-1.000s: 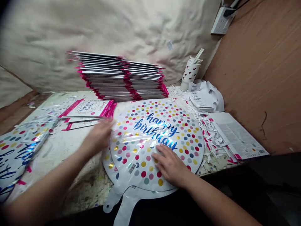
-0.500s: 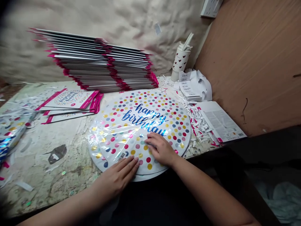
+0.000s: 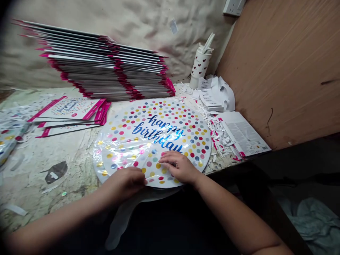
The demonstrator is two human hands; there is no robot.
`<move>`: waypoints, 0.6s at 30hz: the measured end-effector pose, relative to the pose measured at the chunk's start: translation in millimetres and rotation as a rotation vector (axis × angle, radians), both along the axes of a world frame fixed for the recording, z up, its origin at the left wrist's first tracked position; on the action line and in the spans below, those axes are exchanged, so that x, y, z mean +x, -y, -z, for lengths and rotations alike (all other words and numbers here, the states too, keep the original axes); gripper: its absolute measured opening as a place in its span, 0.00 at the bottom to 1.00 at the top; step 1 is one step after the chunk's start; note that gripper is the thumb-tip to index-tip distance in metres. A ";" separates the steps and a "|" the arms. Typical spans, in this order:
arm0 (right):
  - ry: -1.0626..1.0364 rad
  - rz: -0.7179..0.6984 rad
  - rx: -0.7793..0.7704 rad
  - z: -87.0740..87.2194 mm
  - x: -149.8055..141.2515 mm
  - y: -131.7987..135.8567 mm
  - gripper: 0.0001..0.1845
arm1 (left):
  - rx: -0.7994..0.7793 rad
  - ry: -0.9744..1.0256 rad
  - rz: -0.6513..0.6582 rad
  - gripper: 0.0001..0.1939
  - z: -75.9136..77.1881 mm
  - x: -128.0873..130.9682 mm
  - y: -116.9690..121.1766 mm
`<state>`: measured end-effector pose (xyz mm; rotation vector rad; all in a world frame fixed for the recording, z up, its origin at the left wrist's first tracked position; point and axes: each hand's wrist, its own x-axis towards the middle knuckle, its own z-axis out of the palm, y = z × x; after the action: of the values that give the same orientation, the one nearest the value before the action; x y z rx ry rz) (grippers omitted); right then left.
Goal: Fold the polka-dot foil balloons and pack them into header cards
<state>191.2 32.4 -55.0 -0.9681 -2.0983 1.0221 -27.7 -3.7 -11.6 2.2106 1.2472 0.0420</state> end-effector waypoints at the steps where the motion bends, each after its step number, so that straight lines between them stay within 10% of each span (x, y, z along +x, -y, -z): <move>1: -0.015 -0.027 -0.029 -0.6 0.6 -1.1 0.10 | -0.122 0.039 -0.088 0.06 -2.2 -3.3 -7.0; 8: 0.107 -0.135 -0.090 -25.0 -9.5 1.3 0.11 | -0.696 0.330 -0.169 0.17 -5.0 -12.3 -38.7; 13: 0.315 -0.089 0.045 -23.9 -25.7 15.6 0.05 | -0.249 0.057 -0.175 0.08 -8.0 -5.0 -21.6; 18: 0.077 0.002 -0.142 -13.2 -19.6 9.9 0.10 | 0.234 -0.315 -0.170 0.23 -19.4 -72.5 8.3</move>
<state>171.6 22.5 -41.8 -1.0937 -2.1088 1.1627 -100.2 -12.0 7.8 2.3681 1.6757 -0.1018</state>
